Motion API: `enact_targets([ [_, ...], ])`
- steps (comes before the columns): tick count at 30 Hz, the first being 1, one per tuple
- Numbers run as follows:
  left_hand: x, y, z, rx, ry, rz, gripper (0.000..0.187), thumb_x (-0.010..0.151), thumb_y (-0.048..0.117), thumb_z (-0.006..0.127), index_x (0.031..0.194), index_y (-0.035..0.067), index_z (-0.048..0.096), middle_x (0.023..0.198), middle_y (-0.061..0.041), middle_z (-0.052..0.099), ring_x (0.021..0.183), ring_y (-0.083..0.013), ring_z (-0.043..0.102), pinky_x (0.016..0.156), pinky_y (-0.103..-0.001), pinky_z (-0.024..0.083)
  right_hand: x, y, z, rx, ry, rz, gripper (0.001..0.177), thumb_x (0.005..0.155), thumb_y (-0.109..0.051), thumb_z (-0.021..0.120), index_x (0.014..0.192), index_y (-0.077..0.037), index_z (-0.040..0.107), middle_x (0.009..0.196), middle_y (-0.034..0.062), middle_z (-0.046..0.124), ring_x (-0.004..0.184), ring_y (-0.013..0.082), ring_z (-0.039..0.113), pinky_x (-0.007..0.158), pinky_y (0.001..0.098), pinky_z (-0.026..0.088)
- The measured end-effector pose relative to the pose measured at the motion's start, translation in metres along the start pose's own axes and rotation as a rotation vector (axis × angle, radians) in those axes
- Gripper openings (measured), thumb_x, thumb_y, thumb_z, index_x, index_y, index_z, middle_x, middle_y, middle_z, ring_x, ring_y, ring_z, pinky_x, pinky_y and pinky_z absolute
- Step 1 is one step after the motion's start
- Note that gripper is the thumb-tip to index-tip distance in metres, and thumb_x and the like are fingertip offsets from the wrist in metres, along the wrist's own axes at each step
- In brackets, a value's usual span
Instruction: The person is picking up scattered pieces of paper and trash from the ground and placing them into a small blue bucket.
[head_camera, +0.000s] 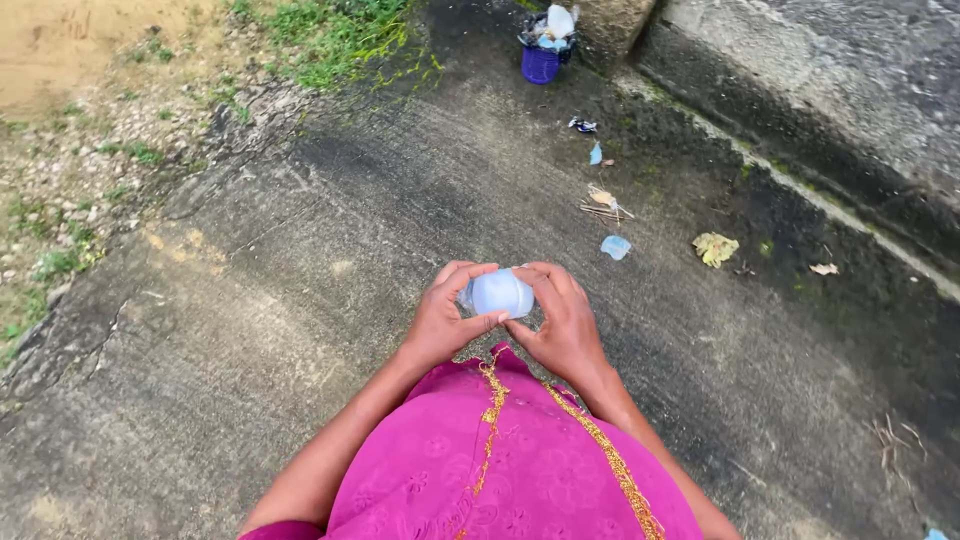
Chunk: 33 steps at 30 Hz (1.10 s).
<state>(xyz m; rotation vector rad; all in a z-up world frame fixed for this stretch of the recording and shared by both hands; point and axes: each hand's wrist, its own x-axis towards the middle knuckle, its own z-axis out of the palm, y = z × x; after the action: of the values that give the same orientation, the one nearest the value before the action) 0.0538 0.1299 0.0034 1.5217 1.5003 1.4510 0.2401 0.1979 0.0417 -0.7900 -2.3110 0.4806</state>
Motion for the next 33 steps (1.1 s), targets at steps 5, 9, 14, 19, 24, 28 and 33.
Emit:
enact_targets([
  [5, 0.034, -0.017, 0.004, 0.002, 0.040, -0.005, 0.061, 0.076, 0.023, 0.091, 0.130, 0.008, 0.067, 0.125, -0.009, 0.063, 0.120, -0.0238, 0.063, 0.102, -0.036, 0.051, 0.035, 0.031, 0.003, 0.021, -0.041, -0.025, 0.063, 0.073, -0.022, 0.089, 0.128, -0.009, 0.063, 0.127, 0.0139, 0.063, 0.118, 0.0364, 0.062, 0.098, 0.0476, 0.050],
  [9, 0.068, -0.027, 0.000, 0.023, 0.026, -0.056, 0.062, 0.075, 0.024, 0.090, 0.131, 0.009, 0.067, 0.128, -0.009, 0.062, 0.122, -0.0248, 0.062, 0.101, -0.036, 0.051, 0.064, 0.054, 0.014, 0.016, -0.056, 0.000, 0.064, 0.073, -0.024, 0.089, 0.129, -0.009, 0.062, 0.125, 0.0143, 0.063, 0.116, 0.0363, 0.062, 0.097, 0.0478, 0.049],
  [14, 0.134, -0.067, -0.012, -0.011, -0.022, -0.015, 0.062, 0.076, 0.024, 0.091, 0.131, 0.009, 0.067, 0.129, -0.010, 0.062, 0.122, -0.0252, 0.062, 0.103, -0.037, 0.051, 0.118, 0.083, 0.030, -0.028, -0.026, 0.019, 0.063, 0.073, -0.023, 0.089, 0.128, -0.008, 0.062, 0.126, 0.0141, 0.064, 0.117, 0.0365, 0.062, 0.098, 0.0476, 0.050],
  [19, 0.215, -0.097, -0.041, -0.062, -0.065, 0.053, 0.060, 0.077, 0.024, 0.091, 0.130, 0.008, 0.067, 0.129, -0.011, 0.063, 0.123, -0.0256, 0.062, 0.105, -0.037, 0.050, 0.192, 0.101, 0.048, -0.068, 0.027, 0.039, 0.064, 0.072, -0.023, 0.090, 0.128, -0.008, 0.062, 0.126, 0.0140, 0.064, 0.116, 0.0363, 0.063, 0.097, 0.0470, 0.050],
  [24, 0.283, -0.128, -0.076, -0.061, -0.079, 0.100, 0.060, 0.077, 0.023, 0.091, 0.130, 0.007, 0.067, 0.126, -0.010, 0.064, 0.122, -0.0252, 0.062, 0.104, -0.036, 0.051, 0.260, 0.119, 0.076, -0.080, 0.024, 0.056, 0.063, 0.073, -0.022, 0.088, 0.129, -0.007, 0.062, 0.125, 0.0133, 0.063, 0.115, 0.0358, 0.063, 0.096, 0.0474, 0.050],
  [28, 0.321, -0.145, -0.093, -0.063, -0.098, 0.036, 0.061, 0.077, 0.023, 0.090, 0.131, 0.007, 0.067, 0.125, -0.010, 0.064, 0.119, -0.0240, 0.063, 0.102, -0.036, 0.052, 0.301, 0.133, 0.093, -0.105, 0.031, 0.079, 0.064, 0.072, -0.021, 0.088, 0.129, -0.008, 0.063, 0.125, 0.0137, 0.063, 0.115, 0.0362, 0.063, 0.096, 0.0474, 0.050],
  [33, 0.361, -0.172, -0.100, -0.066, -0.083, 0.023, 0.061, 0.077, 0.022, 0.090, 0.132, 0.008, 0.066, 0.126, -0.011, 0.063, 0.119, -0.0239, 0.063, 0.101, -0.036, 0.051, 0.342, 0.159, 0.109, -0.082, -0.008, 0.095, 0.064, 0.073, -0.024, 0.090, 0.129, -0.009, 0.062, 0.126, 0.0128, 0.063, 0.115, 0.0353, 0.063, 0.096, 0.0475, 0.050],
])
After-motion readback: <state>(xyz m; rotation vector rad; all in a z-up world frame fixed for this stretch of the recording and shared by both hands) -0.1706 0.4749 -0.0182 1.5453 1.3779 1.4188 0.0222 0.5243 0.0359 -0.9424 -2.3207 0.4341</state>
